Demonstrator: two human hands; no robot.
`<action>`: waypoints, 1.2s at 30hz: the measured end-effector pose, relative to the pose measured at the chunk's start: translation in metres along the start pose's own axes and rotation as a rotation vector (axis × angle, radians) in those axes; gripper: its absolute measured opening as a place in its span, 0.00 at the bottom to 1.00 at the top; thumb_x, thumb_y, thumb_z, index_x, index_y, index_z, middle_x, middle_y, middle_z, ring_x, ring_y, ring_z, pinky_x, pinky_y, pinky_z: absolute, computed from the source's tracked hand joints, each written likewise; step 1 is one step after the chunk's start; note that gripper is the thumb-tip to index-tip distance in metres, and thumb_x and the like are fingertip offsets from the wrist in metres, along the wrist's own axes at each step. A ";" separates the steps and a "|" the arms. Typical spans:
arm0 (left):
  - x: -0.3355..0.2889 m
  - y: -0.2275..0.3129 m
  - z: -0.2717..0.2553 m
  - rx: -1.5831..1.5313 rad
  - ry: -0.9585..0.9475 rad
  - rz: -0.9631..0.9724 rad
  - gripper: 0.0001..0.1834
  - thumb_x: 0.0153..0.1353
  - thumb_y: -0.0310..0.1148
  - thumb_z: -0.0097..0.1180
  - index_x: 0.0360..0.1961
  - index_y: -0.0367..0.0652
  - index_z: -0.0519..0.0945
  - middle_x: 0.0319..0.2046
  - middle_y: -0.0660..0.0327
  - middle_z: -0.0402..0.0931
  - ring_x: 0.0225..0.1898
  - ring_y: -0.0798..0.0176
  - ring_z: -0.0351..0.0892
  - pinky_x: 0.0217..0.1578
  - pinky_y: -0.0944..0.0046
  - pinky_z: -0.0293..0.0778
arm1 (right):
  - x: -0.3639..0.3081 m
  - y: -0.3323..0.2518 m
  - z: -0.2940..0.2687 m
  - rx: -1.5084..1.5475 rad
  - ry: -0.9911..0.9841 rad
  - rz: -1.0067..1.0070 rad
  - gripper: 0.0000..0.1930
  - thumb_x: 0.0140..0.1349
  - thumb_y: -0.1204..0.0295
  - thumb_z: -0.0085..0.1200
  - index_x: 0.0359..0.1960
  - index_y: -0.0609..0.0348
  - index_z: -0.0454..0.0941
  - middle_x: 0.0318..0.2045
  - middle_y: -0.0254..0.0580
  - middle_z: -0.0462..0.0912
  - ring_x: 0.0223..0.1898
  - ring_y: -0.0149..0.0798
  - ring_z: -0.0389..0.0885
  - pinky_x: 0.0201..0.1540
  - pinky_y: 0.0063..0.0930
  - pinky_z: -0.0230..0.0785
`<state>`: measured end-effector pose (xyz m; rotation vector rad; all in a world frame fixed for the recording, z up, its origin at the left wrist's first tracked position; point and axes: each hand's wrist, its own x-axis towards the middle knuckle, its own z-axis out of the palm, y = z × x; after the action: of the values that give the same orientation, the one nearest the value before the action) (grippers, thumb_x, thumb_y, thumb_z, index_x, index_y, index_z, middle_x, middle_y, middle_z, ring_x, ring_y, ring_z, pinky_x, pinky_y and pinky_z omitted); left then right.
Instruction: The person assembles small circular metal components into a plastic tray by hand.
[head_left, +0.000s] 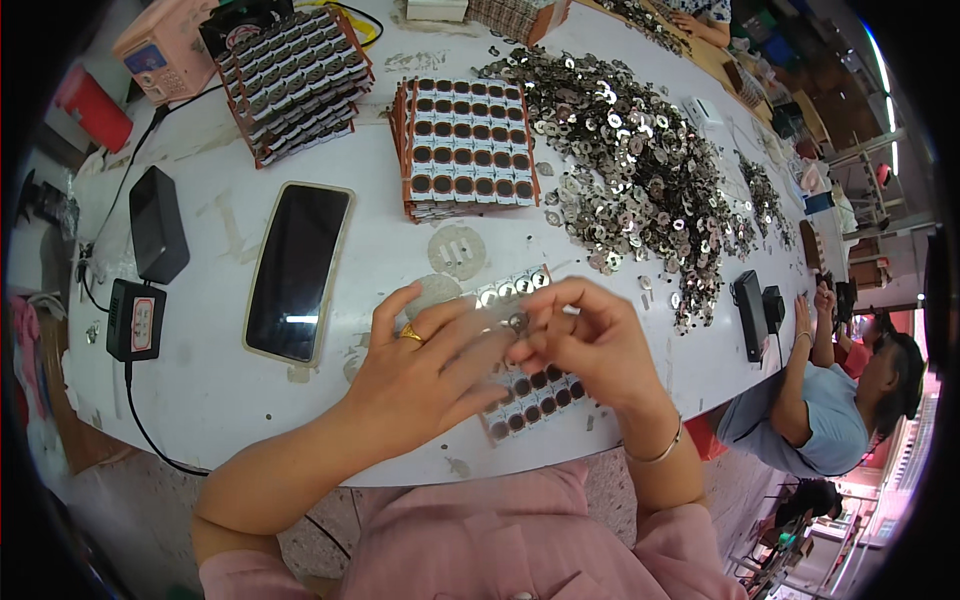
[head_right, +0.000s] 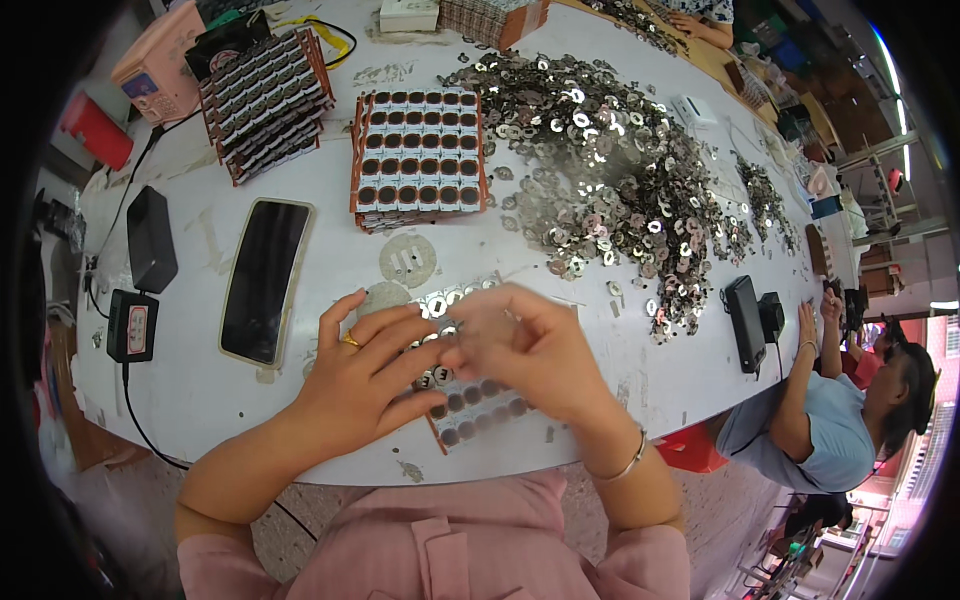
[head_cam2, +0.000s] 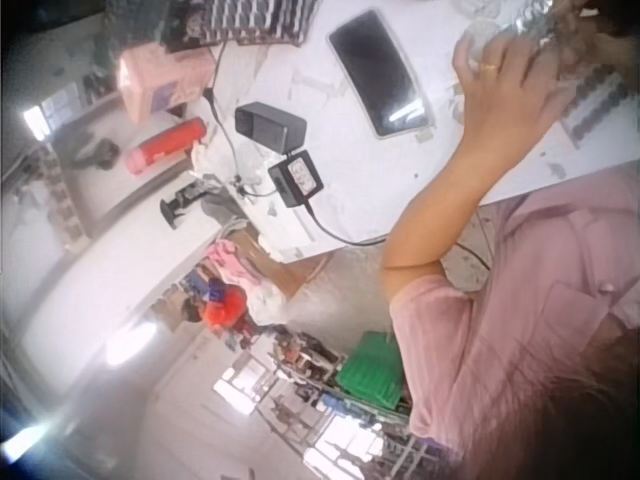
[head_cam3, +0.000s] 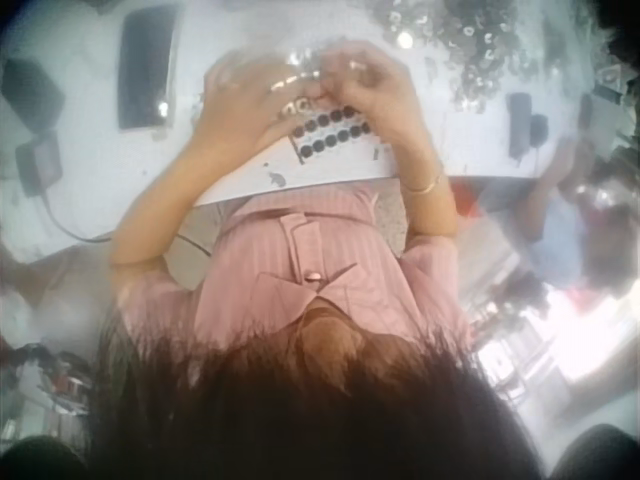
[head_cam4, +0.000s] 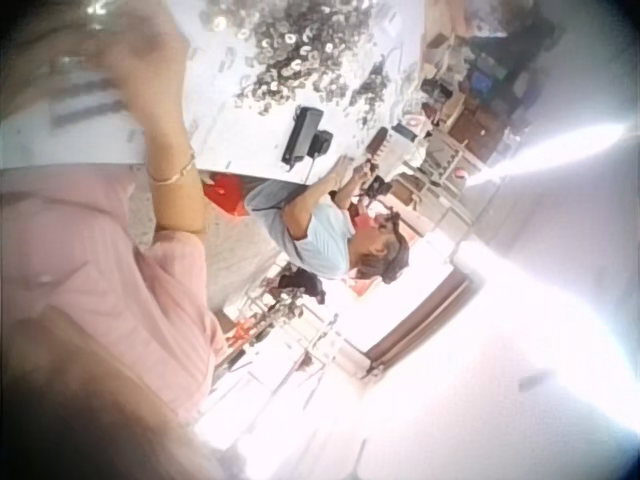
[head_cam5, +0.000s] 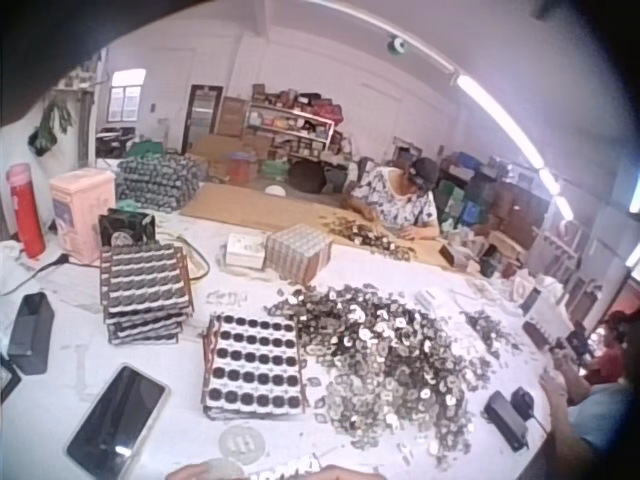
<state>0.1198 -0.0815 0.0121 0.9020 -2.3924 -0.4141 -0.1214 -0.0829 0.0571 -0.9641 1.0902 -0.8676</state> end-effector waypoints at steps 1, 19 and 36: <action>0.000 0.000 0.000 -0.002 -0.002 0.000 0.29 0.59 0.50 0.73 0.57 0.48 0.83 0.61 0.62 0.78 0.67 0.56 0.73 0.73 0.38 0.52 | -0.005 0.005 0.003 0.002 0.002 0.002 0.13 0.69 0.84 0.59 0.54 0.66 0.83 0.43 0.42 0.90 0.43 0.33 0.90 0.46 0.26 0.85; -0.005 0.000 -0.001 -0.039 -0.122 -0.071 0.23 0.63 0.36 0.68 0.59 0.49 0.81 0.67 0.60 0.73 0.71 0.56 0.69 0.72 0.44 0.53 | -0.043 0.026 0.032 -0.625 -0.055 -0.037 0.06 0.66 0.84 0.65 0.42 0.64 0.85 0.35 0.36 0.88 0.29 0.22 0.83 0.30 0.18 0.74; -0.002 0.004 -0.007 -0.041 -0.187 -0.143 0.21 0.65 0.36 0.67 0.59 0.52 0.82 0.70 0.60 0.72 0.72 0.56 0.69 0.74 0.41 0.50 | -0.040 0.032 0.038 -0.775 0.016 -0.223 0.10 0.61 0.83 0.68 0.42 0.58 0.84 0.32 0.34 0.80 0.24 0.27 0.77 0.27 0.24 0.69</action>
<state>0.1233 -0.0773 0.0190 1.0606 -2.4846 -0.6253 -0.0916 -0.0278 0.0457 -1.7464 1.3826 -0.6216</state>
